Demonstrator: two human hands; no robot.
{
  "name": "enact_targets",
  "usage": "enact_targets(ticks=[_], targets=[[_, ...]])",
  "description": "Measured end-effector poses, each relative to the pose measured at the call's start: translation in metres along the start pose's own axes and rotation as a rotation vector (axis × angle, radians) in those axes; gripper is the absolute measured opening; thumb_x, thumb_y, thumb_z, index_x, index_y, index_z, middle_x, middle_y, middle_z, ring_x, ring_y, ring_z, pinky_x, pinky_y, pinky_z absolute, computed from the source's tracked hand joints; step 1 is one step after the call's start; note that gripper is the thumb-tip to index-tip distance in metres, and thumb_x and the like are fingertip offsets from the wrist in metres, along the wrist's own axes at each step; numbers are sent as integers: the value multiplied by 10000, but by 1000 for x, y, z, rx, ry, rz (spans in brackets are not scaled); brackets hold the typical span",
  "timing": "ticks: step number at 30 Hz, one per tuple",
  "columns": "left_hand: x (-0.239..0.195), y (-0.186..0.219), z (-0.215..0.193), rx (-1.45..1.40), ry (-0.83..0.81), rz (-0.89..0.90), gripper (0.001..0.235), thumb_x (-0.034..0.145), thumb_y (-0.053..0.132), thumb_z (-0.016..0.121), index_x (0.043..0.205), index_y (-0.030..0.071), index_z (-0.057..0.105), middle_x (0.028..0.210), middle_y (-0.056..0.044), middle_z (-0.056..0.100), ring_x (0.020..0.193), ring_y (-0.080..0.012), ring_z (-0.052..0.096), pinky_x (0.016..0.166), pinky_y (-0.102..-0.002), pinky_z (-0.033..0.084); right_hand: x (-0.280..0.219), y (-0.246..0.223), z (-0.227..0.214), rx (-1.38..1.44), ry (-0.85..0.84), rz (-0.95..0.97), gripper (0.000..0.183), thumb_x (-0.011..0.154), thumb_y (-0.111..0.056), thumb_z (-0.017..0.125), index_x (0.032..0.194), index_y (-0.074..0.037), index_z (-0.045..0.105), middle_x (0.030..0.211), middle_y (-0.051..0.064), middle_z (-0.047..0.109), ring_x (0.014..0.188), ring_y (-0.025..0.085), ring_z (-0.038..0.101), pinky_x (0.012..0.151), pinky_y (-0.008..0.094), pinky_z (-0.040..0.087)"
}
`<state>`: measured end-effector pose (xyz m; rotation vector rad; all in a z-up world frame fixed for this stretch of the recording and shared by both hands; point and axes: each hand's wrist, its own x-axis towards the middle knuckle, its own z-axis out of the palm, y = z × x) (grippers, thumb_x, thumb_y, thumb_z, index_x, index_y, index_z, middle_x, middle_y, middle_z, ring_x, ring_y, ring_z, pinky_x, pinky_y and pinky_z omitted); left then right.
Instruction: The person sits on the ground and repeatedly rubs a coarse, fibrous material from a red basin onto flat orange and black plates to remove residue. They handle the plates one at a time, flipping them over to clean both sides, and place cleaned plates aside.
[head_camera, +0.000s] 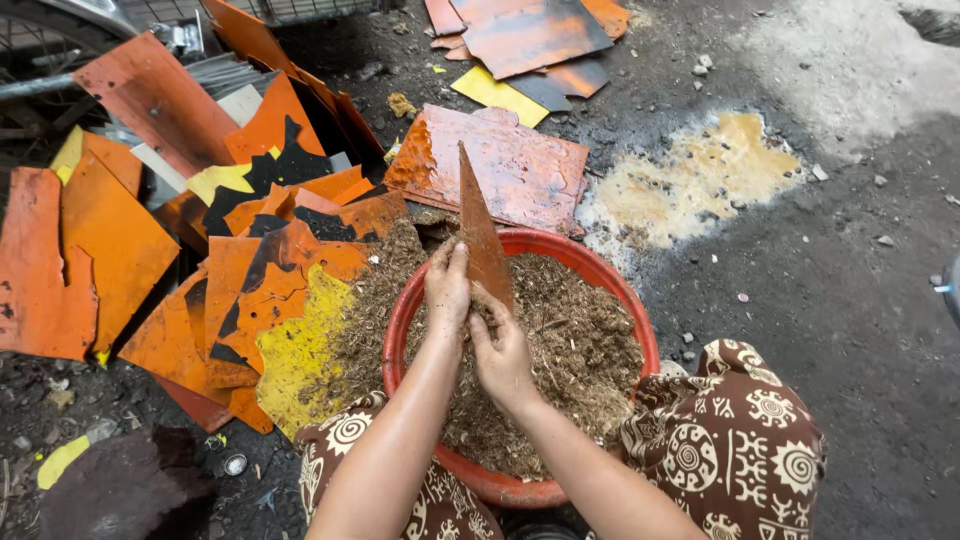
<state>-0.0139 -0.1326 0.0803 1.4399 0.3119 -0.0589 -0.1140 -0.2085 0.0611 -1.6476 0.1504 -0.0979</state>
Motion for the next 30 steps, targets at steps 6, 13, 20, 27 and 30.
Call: enact_targets(ticks=[6, 13, 20, 27, 30], targets=[[-3, 10, 1, 19, 16, -29, 452, 1026, 327, 512, 1416, 114, 595, 1265, -165, 685, 1158, -253, 645, 1025, -399, 490, 20, -18, 0, 410, 98, -62, 409, 976, -14, 555, 1384, -28, 538, 1351, 153, 628, 1241, 266, 617, 1098, 403, 519], [3, -8, 5, 51, -25, -8, 446, 1032, 334, 493, 1414, 122, 581, 1275, -85, 685, 1167, -203, 649, 1025, -390, 482, 31, -24, -5, 517, -45, -110, 495, 1056, -277, 377, 1508, -81, 431, 1561, 192, 426, 1437, 334, 387, 1195, 485, 297], [21, -20, -11, 43, -15, 207, 390, 1044, 241, 529, 1358, 34, 631, 1295, -166, 721, 1157, -262, 676, 1020, -375, 527, 12, 20, 23, -49, -140, -452, 803, 1065, -583, 160, 1657, -44, 99, 1748, 170, 99, 1623, 321, 71, 1302, 464, 72], [8, 11, -35, 96, 100, 1, 405, 1014, 262, 536, 1352, 72, 656, 1325, -132, 704, 1190, -237, 667, 1043, -382, 505, 49, 120, 12, -115, -179, 20, 824, 1003, -647, 135, 1628, -115, 60, 1733, 104, 13, 1600, 262, -9, 1285, 435, 54], [5, 8, -34, 250, 100, 133, 433, 976, 271, 609, 1347, 53, 652, 1332, -150, 698, 1236, -251, 651, 1077, -378, 475, 60, 116, 15, 6, -184, 287, 869, 941, -686, 72, 1627, -164, -31, 1720, 65, -89, 1581, 233, -60, 1263, 434, 34]])
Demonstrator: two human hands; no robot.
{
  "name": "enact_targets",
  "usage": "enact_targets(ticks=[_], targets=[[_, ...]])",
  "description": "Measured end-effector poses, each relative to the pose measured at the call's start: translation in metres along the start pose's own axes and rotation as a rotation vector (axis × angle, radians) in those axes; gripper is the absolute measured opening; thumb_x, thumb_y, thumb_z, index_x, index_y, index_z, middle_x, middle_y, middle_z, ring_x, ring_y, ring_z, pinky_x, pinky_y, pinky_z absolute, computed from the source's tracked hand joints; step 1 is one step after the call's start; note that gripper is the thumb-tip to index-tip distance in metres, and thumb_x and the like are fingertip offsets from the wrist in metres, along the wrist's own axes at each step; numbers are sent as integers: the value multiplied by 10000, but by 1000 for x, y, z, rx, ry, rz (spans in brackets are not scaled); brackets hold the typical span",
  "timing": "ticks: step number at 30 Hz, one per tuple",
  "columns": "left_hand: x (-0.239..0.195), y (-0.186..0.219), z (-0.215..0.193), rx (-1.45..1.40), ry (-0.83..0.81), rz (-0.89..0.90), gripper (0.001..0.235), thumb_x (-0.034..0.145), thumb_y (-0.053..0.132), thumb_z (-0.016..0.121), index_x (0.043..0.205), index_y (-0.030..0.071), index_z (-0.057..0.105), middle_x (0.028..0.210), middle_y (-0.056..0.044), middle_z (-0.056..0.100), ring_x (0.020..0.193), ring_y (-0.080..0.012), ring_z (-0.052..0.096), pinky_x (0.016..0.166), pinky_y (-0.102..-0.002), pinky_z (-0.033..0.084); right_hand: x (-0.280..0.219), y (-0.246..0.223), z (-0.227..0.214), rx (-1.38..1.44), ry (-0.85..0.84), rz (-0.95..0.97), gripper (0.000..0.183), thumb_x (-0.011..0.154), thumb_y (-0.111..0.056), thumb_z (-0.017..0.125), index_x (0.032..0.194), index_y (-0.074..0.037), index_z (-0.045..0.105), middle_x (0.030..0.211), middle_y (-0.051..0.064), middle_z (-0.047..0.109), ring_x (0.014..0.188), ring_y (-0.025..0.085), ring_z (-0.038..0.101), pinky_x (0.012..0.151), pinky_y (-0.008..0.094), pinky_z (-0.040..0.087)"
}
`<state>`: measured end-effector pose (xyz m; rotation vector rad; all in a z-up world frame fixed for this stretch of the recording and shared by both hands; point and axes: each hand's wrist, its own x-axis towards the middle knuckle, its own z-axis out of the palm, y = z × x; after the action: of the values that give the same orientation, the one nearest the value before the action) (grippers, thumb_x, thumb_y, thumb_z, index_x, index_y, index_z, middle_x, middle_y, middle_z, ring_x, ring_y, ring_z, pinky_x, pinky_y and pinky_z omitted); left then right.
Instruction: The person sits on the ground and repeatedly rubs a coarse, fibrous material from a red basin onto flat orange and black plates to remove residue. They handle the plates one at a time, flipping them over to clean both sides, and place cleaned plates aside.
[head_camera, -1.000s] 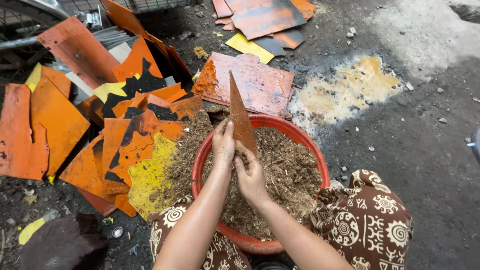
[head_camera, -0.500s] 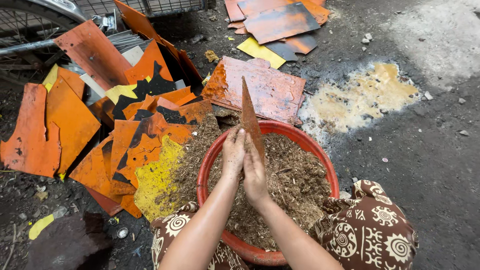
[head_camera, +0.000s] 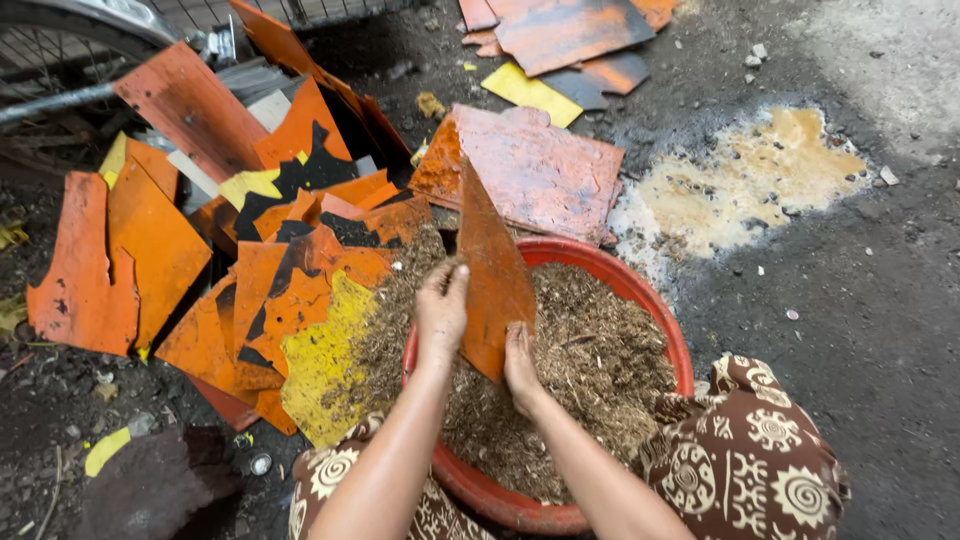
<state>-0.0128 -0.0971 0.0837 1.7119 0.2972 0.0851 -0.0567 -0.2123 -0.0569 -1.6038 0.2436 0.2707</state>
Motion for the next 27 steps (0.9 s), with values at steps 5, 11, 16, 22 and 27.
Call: enact_targets(ticks=[5, 11, 16, 22, 27], targets=[[1, -23, 6, 71, -3, 107, 474, 970, 277, 639, 1370, 23, 625, 1366, -185, 666, 1282, -274, 638, 1098, -361, 462, -32, -40, 17, 34, -102, -471, 939, 950, -763, 54, 1637, -129, -38, 1745, 105, -75, 1615, 261, -59, 1292, 475, 6], [-1, -12, 3, 134, 23, 62, 465, 980, 287, 620, 1371, 35, 615, 1333, -193, 675, 1250, -275, 650, 1073, -367, 475, -10, -34, -1, -129, -18, -198, 934, 915, -726, 50, 1632, -134, -33, 1733, 84, -111, 1575, 268, -154, 1251, 503, -21], [-3, 4, 11, 94, -19, 127, 428, 970, 245, 623, 1335, 25, 666, 1337, -169, 690, 1268, -264, 628, 1077, -368, 445, 46, -21, -3, -28, 184, -158, 808, 1042, -618, 228, 1612, -45, 213, 1703, 140, 183, 1581, 279, 182, 1289, 405, 141], [12, -9, -19, -43, -44, 38, 426, 997, 229, 616, 1368, 20, 619, 1277, -141, 726, 1107, -171, 705, 998, -302, 538, 40, -17, 39, -115, 34, -647, 798, 1092, -583, 145, 1663, -26, 168, 1760, 160, 55, 1633, 314, 24, 1325, 466, 33], [26, -27, -44, -117, -7, 53, 388, 1018, 210, 655, 1311, -44, 669, 1127, -95, 728, 974, -119, 631, 892, -274, 524, 23, 45, -9, -425, 59, -122, 716, 1078, -516, 188, 1632, -67, 120, 1730, 110, 19, 1603, 276, 1, 1293, 469, 10]])
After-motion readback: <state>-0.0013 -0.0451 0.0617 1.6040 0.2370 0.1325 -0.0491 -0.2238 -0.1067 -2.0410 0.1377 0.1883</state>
